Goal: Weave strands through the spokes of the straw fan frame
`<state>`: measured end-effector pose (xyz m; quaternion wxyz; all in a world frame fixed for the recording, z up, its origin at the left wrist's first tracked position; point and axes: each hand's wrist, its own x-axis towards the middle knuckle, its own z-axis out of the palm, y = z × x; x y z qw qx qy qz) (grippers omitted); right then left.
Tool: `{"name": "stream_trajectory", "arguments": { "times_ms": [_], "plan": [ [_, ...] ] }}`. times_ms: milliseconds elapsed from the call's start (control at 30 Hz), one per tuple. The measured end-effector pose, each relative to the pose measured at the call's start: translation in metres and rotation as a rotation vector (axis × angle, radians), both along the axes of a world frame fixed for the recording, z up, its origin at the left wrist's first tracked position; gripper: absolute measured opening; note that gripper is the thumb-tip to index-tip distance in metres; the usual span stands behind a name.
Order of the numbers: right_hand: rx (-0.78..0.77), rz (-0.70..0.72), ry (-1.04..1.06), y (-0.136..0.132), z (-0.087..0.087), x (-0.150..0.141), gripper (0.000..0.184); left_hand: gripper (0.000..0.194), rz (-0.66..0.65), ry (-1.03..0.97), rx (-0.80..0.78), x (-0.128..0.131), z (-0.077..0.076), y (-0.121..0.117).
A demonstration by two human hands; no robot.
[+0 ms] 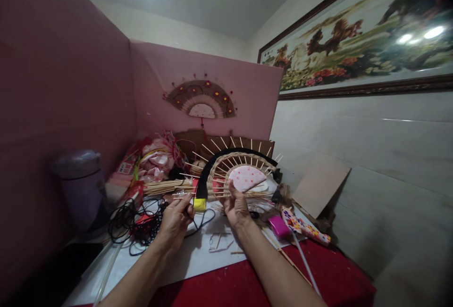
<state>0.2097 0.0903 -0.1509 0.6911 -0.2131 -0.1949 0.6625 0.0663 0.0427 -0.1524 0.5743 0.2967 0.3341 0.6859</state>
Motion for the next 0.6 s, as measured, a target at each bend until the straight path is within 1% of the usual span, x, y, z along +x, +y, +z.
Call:
{"name": "stream_trajectory", "arguments": {
  "times_ms": [167, 300, 467, 600],
  "plan": [
    [0.043, 0.061, -0.038, -0.0050, 0.0013, -0.0030, 0.033, 0.033, 0.017, 0.058, -0.003, 0.0002, 0.0024, -0.0021],
    [0.098, 0.087, -0.023, -0.0044, 0.0016, -0.0012, 0.030, 0.028, 0.023, 0.045, -0.025, 0.0017, 0.0044, -0.0050],
    [0.074, 0.079, -0.042, -0.0041, 0.0013, -0.0005, 0.025, 0.028, 0.035, 0.070, -0.015, 0.0031, 0.0063, -0.0052],
    [0.111, 0.108, -0.045, -0.0046, 0.0015, -0.0003, 0.024, 0.028, 0.074, 0.095, -0.008, 0.0044, 0.0073, -0.0053]
  ]
}}
